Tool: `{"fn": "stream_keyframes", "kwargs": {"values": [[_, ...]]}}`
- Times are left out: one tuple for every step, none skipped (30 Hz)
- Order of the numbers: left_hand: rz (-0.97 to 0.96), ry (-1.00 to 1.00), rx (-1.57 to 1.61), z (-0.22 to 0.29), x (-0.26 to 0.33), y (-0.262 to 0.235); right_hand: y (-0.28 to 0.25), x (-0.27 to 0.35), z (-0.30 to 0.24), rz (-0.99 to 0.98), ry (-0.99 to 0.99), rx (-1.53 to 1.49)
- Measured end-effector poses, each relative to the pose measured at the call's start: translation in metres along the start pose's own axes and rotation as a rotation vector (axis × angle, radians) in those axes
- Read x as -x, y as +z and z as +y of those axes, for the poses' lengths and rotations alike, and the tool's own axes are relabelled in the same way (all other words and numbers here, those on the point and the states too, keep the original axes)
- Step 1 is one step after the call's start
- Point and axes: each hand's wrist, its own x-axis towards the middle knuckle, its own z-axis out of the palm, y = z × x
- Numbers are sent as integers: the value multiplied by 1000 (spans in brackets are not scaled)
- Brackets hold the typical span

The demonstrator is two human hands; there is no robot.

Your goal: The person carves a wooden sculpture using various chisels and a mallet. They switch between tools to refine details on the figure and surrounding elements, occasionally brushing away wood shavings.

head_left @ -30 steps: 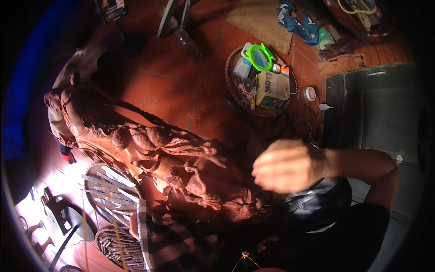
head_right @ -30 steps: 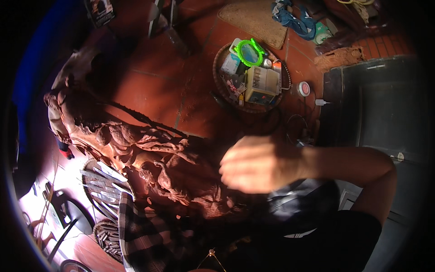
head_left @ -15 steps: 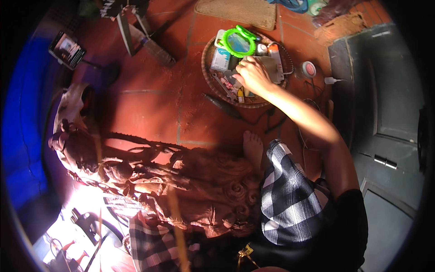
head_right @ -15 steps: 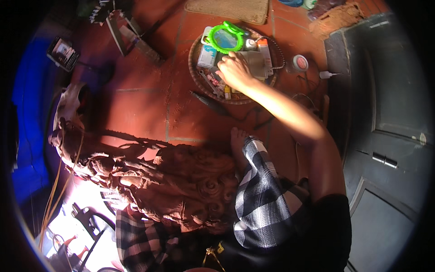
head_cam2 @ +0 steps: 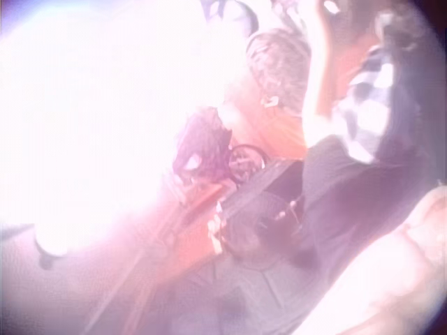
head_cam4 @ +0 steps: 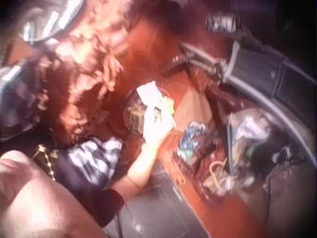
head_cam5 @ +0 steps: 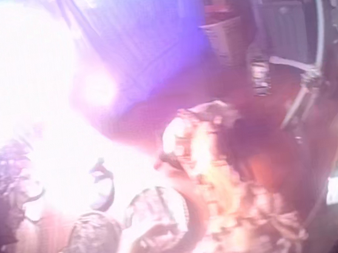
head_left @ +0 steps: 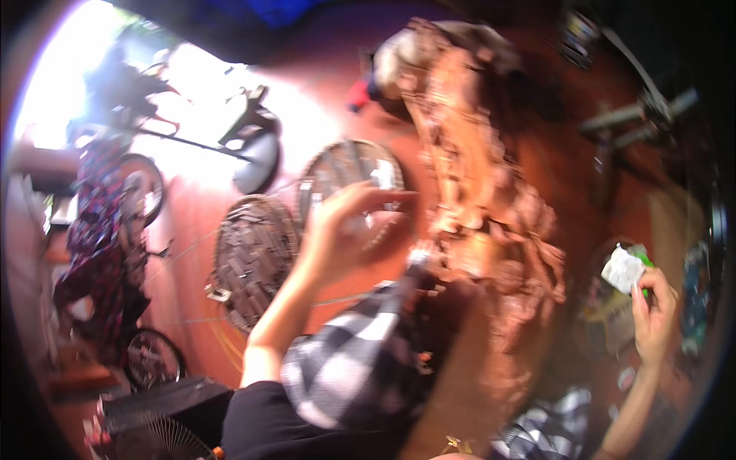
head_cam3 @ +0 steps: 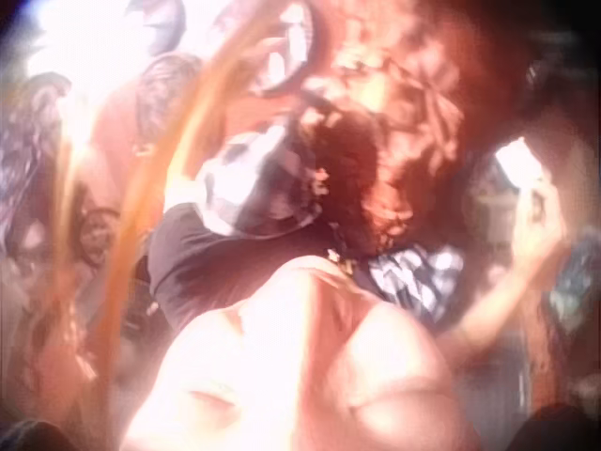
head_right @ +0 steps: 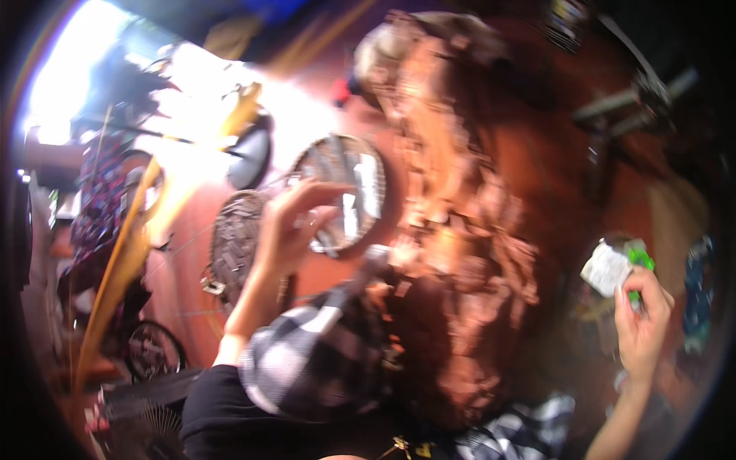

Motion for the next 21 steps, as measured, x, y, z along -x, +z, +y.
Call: {"fn": "stream_keyframes", "kwargs": {"values": [[-93, 80, 45, 13, -6, -5, 16, -17, -25, -77, -88, -42], [-137, 218, 137, 11, -9, 11, 36, -32, -46, -200, -177, -174], [-195, 335, 232, 6, -9, 25, 59, -44, -70, -267, -321, -192], [-101, 565, 394, 15, -14, 33, 79, -56, -88, -324, -460, -187], [-267, 529, 449, 15, -16, 46, 93, -62, -101, -300, -518, -189], [-437, 473, 500, 14, -17, 51, 103, -65, -108, -284, -569, -203], [-435, 430, 488, 17, -19, 48, 104, -66, -111, -315, -588, -218], [-458, 385, 493, 20, -21, 49, 105, -57, -108, -279, -588, -157], [-459, 452, 461, 15, -21, 43, 106, -59, -112, -250, -600, -156], [-299, 499, 478, 11, -20, 35, 107, -61, -114, -229, -610, -163], [-152, 537, 491, 5, -19, 24, 106, -61, -112, -225, -563, -160], [-7, 564, 503, 0, -15, 10, 103, -59, -108, -228, -510, -161], [-6, 452, 438, 0, -13, -17, 100, -58, -100, -219, -462, -99], [37, 413, 403, 1, -14, -39, 97, -54, -91, -225, -381, -73], [109, 426, 399, 4, -15, -57, 94, -50, -83, -213, -348, -51], [214, 403, 323, 22, 1, -88, 105, -52, -76, -247, -353, -126], [332, 485, 347, 16, -4, -94, 110, -50, -68, -220, -333, -112], [446, 533, 374, 10, -3, -89, 112, -48, -57, -222, -345, -34], [552, 549, 357, 13, 3, -89, 116, -49, -57, -249, -345, -34], [646, 558, 339, 15, 4, -86, 118, -51, -57, -269, -340, -30], [720, 523, 261, 27, 19, -93, 132, -56, -58, -282, -398, -105]]}}
